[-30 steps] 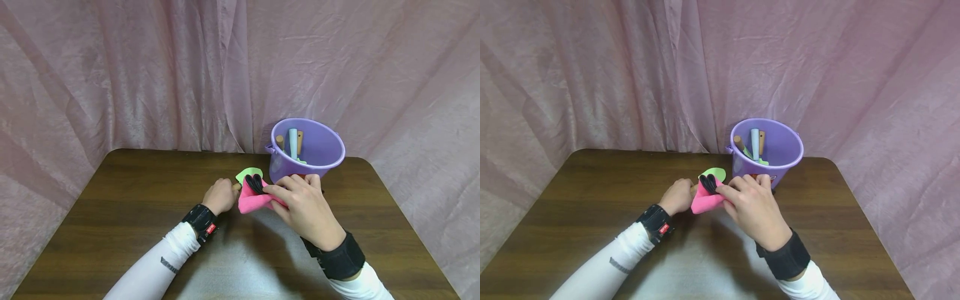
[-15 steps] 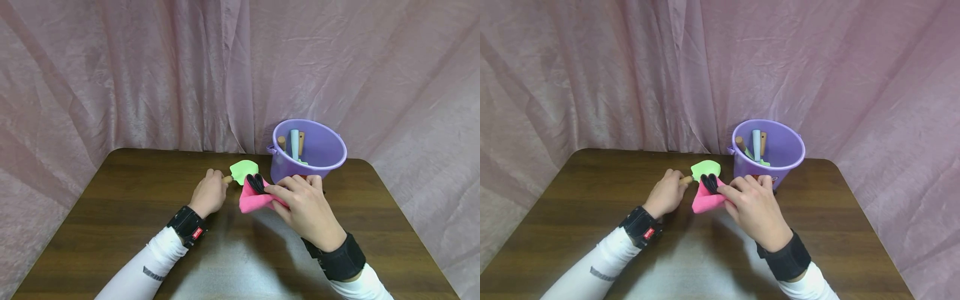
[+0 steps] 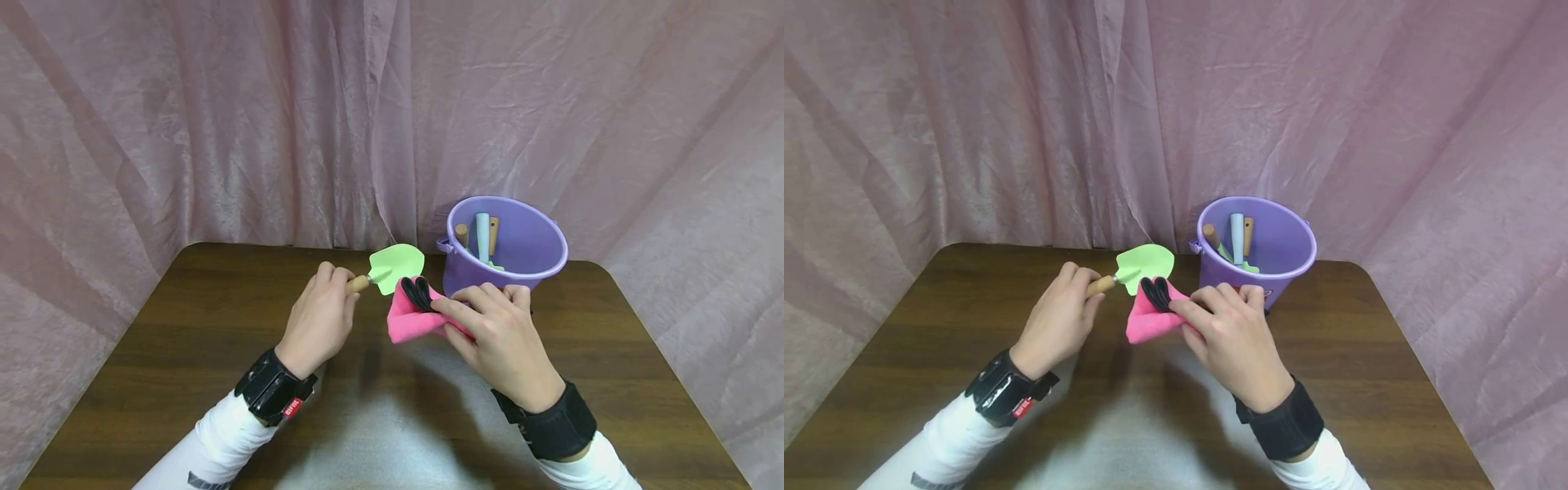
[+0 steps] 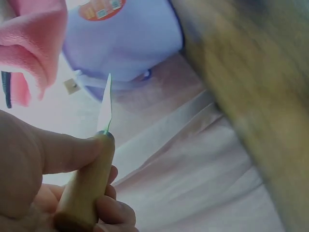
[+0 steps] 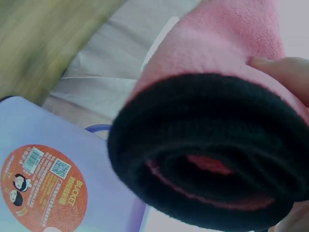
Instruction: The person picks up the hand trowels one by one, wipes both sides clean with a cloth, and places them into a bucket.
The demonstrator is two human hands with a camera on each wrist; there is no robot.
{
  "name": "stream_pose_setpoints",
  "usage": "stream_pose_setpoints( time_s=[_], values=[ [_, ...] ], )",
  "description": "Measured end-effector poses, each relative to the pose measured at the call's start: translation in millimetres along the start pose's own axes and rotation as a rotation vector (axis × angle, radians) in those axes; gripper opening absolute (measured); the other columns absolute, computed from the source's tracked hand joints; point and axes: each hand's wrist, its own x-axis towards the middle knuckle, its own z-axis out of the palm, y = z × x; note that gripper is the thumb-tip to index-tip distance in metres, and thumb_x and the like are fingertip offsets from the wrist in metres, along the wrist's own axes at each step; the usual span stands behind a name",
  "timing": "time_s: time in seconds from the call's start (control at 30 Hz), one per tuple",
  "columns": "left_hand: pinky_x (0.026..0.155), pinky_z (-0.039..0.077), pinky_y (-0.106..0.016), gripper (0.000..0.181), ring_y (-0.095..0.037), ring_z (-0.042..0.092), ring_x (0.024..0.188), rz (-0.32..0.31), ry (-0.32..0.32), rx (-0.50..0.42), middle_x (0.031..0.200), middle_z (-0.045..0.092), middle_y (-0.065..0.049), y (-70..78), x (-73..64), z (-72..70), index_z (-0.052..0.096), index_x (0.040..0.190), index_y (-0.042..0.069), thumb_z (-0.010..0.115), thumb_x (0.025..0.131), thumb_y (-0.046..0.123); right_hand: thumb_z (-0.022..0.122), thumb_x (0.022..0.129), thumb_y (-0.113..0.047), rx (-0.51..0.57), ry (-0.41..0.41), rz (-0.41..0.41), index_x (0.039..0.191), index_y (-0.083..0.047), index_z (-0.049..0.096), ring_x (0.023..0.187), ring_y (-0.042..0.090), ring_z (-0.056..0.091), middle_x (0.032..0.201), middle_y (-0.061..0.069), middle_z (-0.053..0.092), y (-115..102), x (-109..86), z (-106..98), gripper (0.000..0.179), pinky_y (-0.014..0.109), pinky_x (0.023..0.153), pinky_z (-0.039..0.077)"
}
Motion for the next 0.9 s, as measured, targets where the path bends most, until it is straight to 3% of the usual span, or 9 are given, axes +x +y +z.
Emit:
stream_pose_setpoints(
  time_s=[0.47, 0.9],
  values=[
    [0.064, 0.042, -0.032, 0.027, -0.022, 0.049, 0.082, 0.215, 0.141, -0.017, 0.096, 0.048, -0.005, 15.0, -18.0, -28.3, 0.061, 0.114, 0.004, 0.072, 0.089, 0.009, 0.071, 0.083, -0.013, 0.025, 0.158, -0.058, 0.107, -0.017, 0.077, 0.081, 0.022, 0.056, 0.095, 0.003, 0.067, -4, 7.6, -2, 0.025, 0.051, 0.071, 0.027],
    [0.067, 0.042, -0.033, 0.029, -0.022, 0.047, 0.082, 0.321, 0.137, 0.007, 0.097, 0.049, -0.006, 26.8, -33.0, -28.4, 0.061, 0.114, 0.003, 0.071, 0.087, 0.005, 0.066, 0.089, -0.014, 0.014, 0.330, -0.148, 0.104, -0.015, 0.078, 0.079, 0.026, 0.059, 0.094, 0.006, 0.069, -12, 14.1, -3, 0.019, 0.051, 0.070, 0.024]
  ],
)
